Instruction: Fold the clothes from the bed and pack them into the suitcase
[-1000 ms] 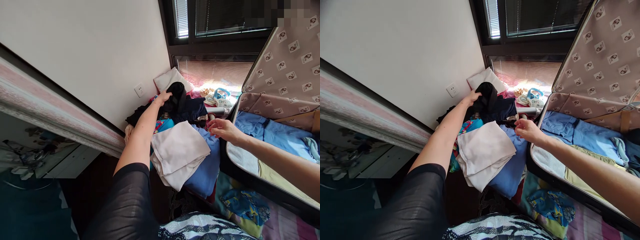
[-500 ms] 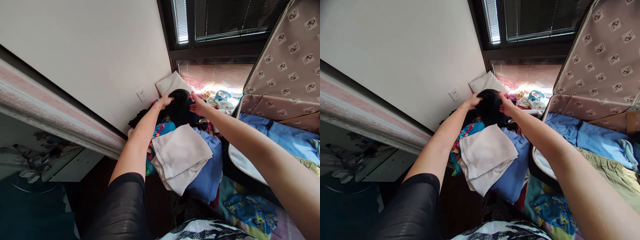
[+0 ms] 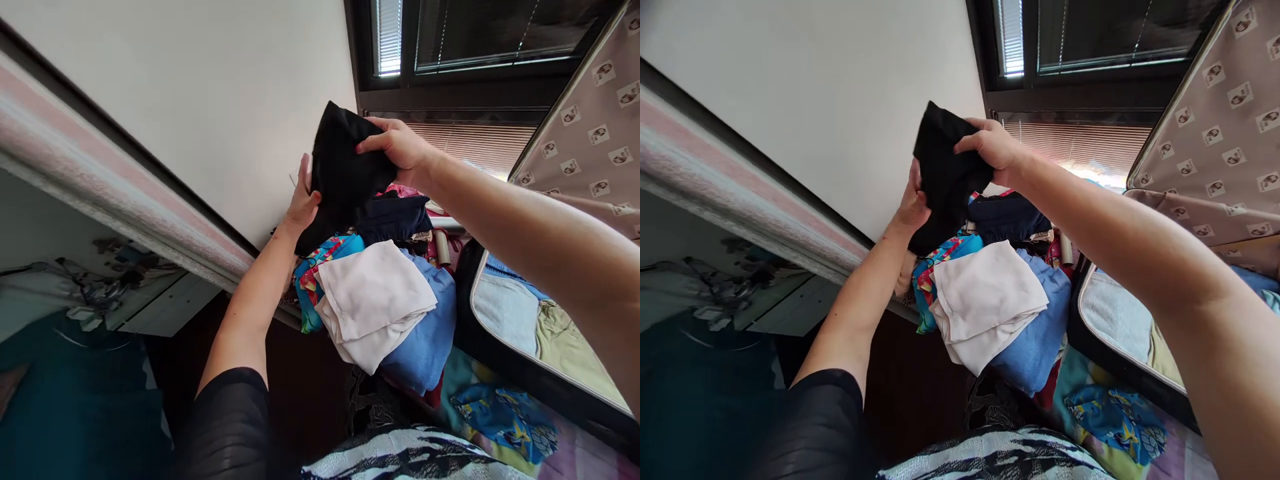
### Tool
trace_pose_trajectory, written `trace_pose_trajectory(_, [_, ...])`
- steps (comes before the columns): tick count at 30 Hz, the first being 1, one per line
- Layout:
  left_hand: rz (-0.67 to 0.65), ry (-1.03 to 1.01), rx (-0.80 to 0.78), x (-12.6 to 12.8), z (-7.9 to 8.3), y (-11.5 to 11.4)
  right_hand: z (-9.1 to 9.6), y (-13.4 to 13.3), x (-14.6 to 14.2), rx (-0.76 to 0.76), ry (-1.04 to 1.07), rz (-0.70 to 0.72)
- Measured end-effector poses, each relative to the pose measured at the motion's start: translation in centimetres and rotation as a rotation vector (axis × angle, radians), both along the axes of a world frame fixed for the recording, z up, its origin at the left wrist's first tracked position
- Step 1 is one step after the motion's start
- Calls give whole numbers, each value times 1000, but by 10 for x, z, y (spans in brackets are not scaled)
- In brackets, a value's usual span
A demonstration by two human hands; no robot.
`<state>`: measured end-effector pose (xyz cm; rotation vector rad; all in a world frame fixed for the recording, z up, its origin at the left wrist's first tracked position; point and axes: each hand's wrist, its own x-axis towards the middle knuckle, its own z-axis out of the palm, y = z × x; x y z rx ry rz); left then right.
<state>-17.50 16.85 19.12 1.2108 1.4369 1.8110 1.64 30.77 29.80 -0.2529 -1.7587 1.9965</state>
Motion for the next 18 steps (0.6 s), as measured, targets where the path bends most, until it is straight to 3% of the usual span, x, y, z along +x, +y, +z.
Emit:
trace_pose_trajectory(2, [-39,4,33,1,7,-26,5,-17,18,-18,17,121])
trace_pose_trajectory(5, [-165,-32,-141,12,8,-62,-11,-37,44,-73,-34,138])
trace_pose_trajectory(8, [-200,-61,-247,26,3,-89,-46,-50,69,-177,-123,72])
trace_pose_trajectory(11, [-239,7,-371,38,-10,-100,-95,-59,92,-246,-246,-7])
trace_pose_trajectory(13, [-218,203,-554,45,-24,-99,-128,-62,106,-212,-404,-77])
trace_pose_trajectory(15, [-86,512,-705,53,-37,-95,-155,-61,115,-105,-580,-142])
trace_pose_trajectory(18, [133,927,-663,66,-46,-85,-173,-54,123,129,-679,-200])
